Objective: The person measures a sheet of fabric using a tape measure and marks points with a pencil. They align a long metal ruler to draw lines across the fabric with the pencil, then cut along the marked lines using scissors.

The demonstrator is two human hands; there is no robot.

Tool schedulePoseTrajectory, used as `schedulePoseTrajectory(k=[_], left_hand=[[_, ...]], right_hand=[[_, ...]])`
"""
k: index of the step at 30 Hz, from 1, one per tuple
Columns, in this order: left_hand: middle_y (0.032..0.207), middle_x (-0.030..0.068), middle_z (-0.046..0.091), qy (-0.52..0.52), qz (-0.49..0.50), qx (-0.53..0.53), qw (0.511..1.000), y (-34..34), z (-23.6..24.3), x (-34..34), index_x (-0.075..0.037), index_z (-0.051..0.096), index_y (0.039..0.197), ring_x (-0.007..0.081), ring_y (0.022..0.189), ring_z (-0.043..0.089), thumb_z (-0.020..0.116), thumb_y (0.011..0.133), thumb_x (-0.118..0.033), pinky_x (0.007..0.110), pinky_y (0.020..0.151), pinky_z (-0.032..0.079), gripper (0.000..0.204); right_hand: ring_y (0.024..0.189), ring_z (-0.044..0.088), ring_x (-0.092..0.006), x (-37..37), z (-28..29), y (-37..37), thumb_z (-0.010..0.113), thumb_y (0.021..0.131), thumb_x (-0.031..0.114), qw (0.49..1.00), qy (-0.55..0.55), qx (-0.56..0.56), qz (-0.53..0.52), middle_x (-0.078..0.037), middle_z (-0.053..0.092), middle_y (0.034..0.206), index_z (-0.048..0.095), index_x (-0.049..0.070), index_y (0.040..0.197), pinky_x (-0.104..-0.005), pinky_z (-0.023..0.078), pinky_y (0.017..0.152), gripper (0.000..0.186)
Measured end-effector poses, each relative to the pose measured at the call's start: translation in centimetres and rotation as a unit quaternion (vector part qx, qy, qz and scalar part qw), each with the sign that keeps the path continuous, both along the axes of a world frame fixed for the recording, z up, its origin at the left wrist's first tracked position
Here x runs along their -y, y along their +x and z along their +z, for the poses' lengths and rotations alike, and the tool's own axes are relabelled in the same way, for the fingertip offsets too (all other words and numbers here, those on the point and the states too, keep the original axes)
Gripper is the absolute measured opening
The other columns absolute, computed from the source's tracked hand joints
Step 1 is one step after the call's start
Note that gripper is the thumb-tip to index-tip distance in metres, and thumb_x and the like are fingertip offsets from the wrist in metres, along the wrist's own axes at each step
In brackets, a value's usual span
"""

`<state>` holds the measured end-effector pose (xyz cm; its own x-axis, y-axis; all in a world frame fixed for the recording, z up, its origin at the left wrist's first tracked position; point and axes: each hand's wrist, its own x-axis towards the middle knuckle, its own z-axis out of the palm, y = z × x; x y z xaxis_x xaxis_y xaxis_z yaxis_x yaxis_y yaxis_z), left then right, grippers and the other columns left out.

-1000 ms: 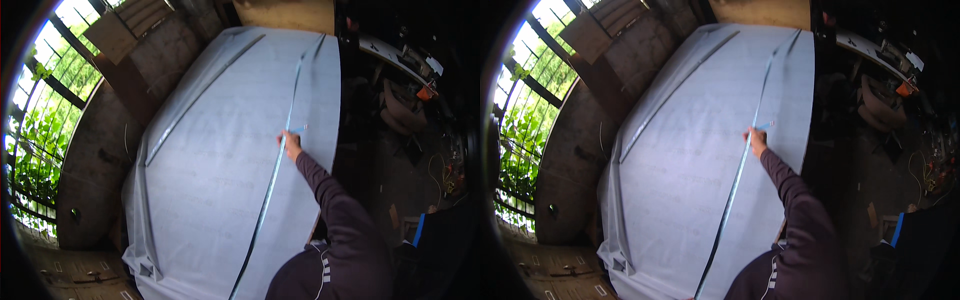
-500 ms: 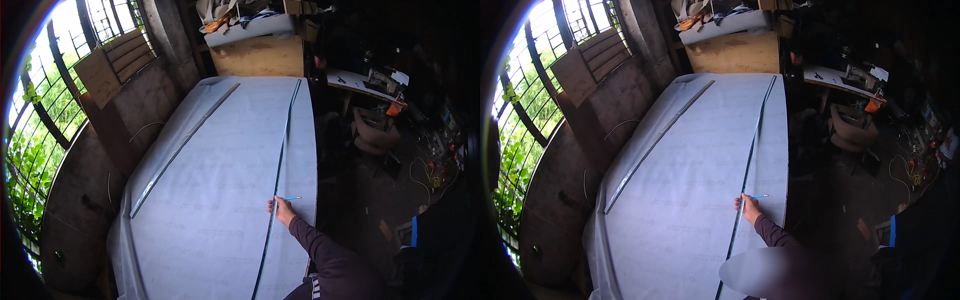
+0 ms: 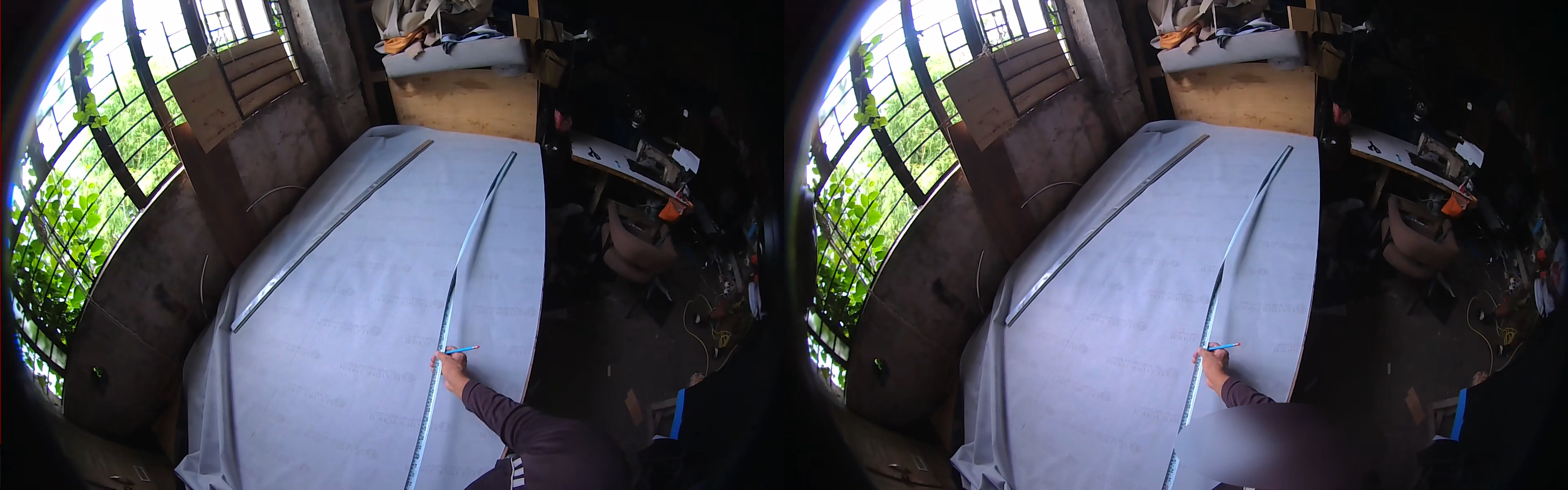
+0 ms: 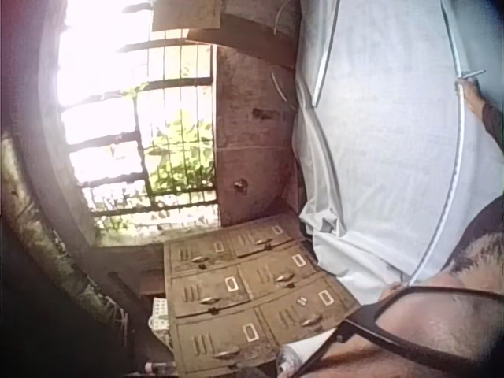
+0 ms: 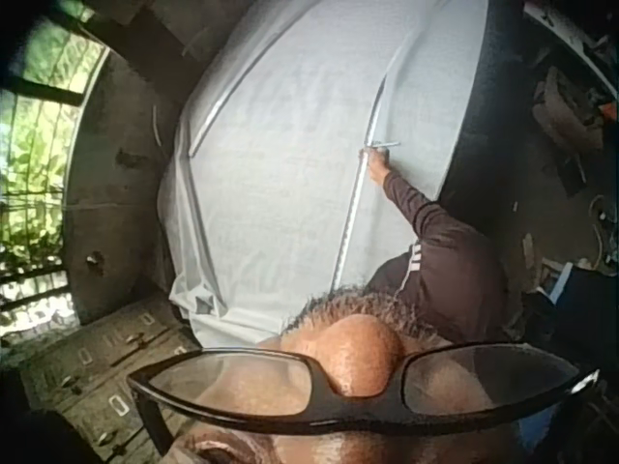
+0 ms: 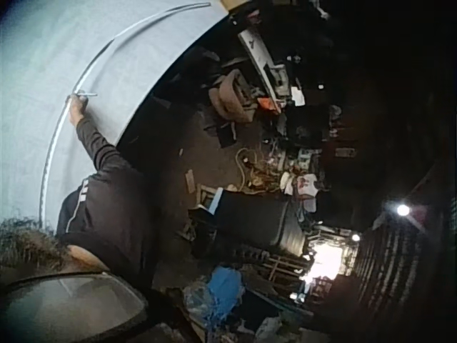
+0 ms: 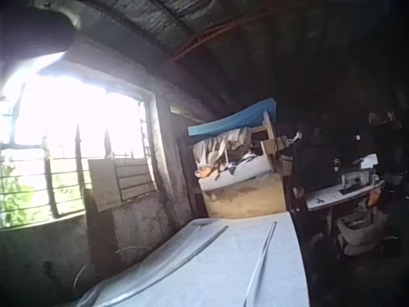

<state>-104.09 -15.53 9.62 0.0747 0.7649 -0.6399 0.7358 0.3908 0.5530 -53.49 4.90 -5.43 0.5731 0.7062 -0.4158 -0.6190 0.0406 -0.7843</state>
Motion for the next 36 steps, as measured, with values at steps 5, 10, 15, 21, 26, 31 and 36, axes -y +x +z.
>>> schedulePoseTrajectory(k=[5,10,15,21,26,31,36], left_hand=[[0.108,0.0159,0.069,0.0,-0.009,0.002,1.0,-0.5,-0.3,-1.1,-0.003,0.066,0.118,0.0286,0.093,0.066,0.064,0.096,-0.027,0.038,0.083,0.053,0.033],[0.109,0.0164,0.07,0.005,-0.019,0.002,1.0,-0.7,-0.8,-1.8,-0.004,0.066,0.118,0.0298,0.093,0.066,0.064,0.096,-0.028,0.038,0.084,0.053,0.033],[0.11,0.0168,0.07,0.015,-0.039,-0.007,0.999,-1.8,-2.3,-1.6,-0.004,0.066,0.119,0.031,0.094,0.067,0.064,0.096,-0.028,0.039,0.085,0.053,0.033],[0.111,0.0172,0.07,0.033,-0.141,-0.075,0.987,-8.1,-3.2,5.9,-0.005,0.066,0.119,0.0324,0.095,0.067,0.064,0.096,-0.028,0.04,0.086,0.053,0.033],[0.096,0.0134,0.069,0.116,-0.143,-0.092,0.979,-9.3,-4.1,5.0,0.0,0.066,0.115,0.0254,0.083,0.064,0.064,0.095,-0.028,0.037,0.075,0.052,0.035],[0.088,0.0179,0.071,0.098,0.018,-0.049,0.994,-5.7,-5.3,-8.1,0.009,0.065,0.109,0.0237,0.08,0.065,0.068,0.091,-0.029,0.037,0.074,0.053,0.042],[0.085,0.0112,0.068,0.062,0.088,0.056,0.993,-6.2,-8.3,-15.1,0.007,0.065,0.11,0.0178,0.075,0.061,0.066,0.093,-0.027,0.032,0.065,0.052,0.038]], right_hand=[[0.063,0.066,-0.0216,4.7,-0.6,-1.2,0.063,0.089,0.002,0.995,-0.09,-0.035,-0.009,-0.01,0.062,0.077,0.048,0.005,0.094,-0.0348,0.06,0.06,0.016],[0.068,0.067,-0.019,8.2,-1.3,0.8,0.062,0.093,0.004,0.997,-0.071,-0.009,-0.01,-0.008,0.062,0.077,0.049,0.006,0.095,-0.0345,0.06,0.062,0.013],[0.068,0.066,-0.0161,4.6,-1.3,1.9,0.063,0.094,0.008,0.989,-0.049,0.131,0.047,-0.007,0.063,0.078,0.052,0.005,0.098,-0.0306,0.056,0.06,0.012],[0.066,0.064,-0.0142,-5.9,-1.2,1.2,0.064,0.094,0.012,0.989,-0.017,0.134,0.064,-0.006,0.064,0.08,0.055,0.005,0.1,-0.0304,0.055,0.058,0.012],[0.071,0.066,-0.0197,-12.5,0.3,1.2,0.062,0.095,0.023,0.959,-0.079,0.253,0.099,-0.009,0.065,0.081,0.058,0.005,0.099,-0.0363,0.055,0.062,0.018],[0.112,0.056,-0.0366,-8.3,0.7,-0.5,0.057,0.096,0.03,0.662,-0.1,0.731,0.135,-0.016,0.063,0.115,0.057,0.007,0.12,-0.0472,0.044,0.099,0.033],[0.131,0.042,-0.0322,-5.6,0.8,-0.9,0.058,0.094,0.027,0.581,-0.038,0.794,0.173,-0.015,0.053,0.133,0.056,0.012,0.127,-0.0477,0.03,0.112,0.036]])
